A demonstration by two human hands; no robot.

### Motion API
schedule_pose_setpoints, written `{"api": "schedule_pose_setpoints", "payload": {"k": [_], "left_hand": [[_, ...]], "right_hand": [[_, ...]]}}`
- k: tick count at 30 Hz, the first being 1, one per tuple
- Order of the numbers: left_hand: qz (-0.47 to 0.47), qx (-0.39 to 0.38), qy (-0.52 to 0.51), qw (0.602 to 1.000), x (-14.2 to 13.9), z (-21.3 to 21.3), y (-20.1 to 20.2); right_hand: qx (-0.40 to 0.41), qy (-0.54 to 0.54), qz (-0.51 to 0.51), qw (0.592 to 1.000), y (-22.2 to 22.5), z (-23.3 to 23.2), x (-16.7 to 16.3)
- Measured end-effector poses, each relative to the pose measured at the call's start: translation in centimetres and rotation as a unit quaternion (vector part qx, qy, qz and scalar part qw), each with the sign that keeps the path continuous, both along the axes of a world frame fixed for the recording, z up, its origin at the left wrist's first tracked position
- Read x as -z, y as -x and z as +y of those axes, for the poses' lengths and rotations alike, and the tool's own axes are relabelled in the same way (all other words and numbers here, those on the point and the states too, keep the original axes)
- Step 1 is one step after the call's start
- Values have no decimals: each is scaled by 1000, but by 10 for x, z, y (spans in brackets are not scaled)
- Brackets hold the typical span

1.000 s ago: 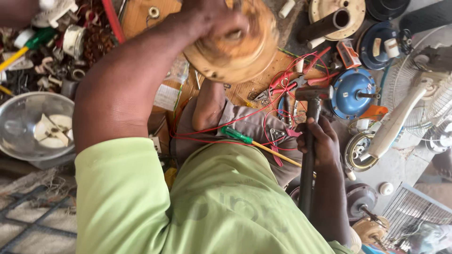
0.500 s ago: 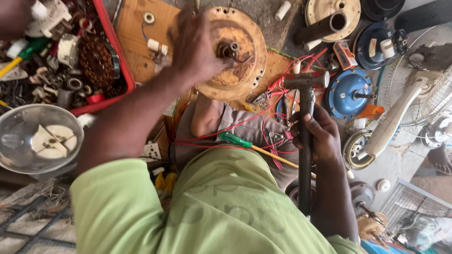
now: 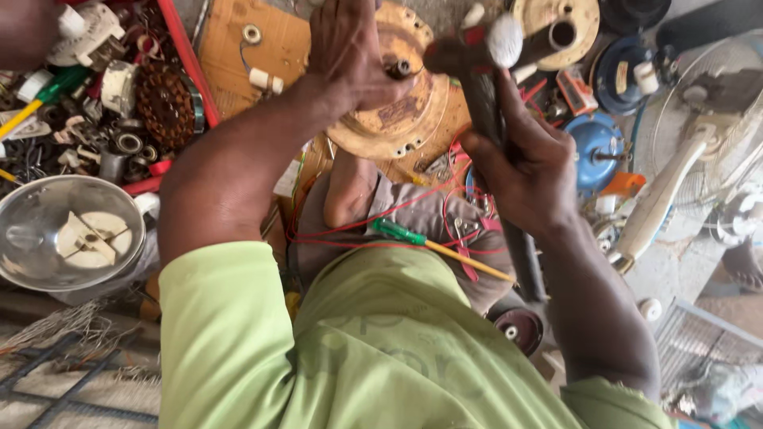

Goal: The person disassembles and strikes a ceiling fan motor housing with a hammer and screwdriver, then threads a wire through the center shaft.

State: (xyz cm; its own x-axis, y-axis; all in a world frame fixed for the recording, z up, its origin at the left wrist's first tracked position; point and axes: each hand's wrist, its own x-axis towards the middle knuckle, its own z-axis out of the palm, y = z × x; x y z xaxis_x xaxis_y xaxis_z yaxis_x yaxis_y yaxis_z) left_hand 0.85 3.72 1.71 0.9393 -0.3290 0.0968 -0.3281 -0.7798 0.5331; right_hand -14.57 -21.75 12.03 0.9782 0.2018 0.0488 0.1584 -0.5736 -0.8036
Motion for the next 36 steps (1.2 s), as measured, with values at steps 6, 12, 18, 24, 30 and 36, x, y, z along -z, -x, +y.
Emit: {"api": "schedule_pose_setpoints", "payload": {"k": [6,12,18,24,30,36], "left_hand": [[10,6,4,1000,-13,0,3],[29,6,8,1000,-14,-1,0],[30,18,5,999,-26,0,4],[70,21,1,997,-29,5,13],[91,31,-3,995,-21,-1,6],[105,65,11,992,-20,-4,2]], "right_hand": [[-45,142,68,986,-27,28,-71],[77,-189,-79,976,-14,55,-138],[56,-8,127,990,0,24,-54],[-14,13,-18,1000,-3,36,-48],[91,-98,62,989,-5,32,-122],[50,-5,59,997,-6,45,-61]]}}
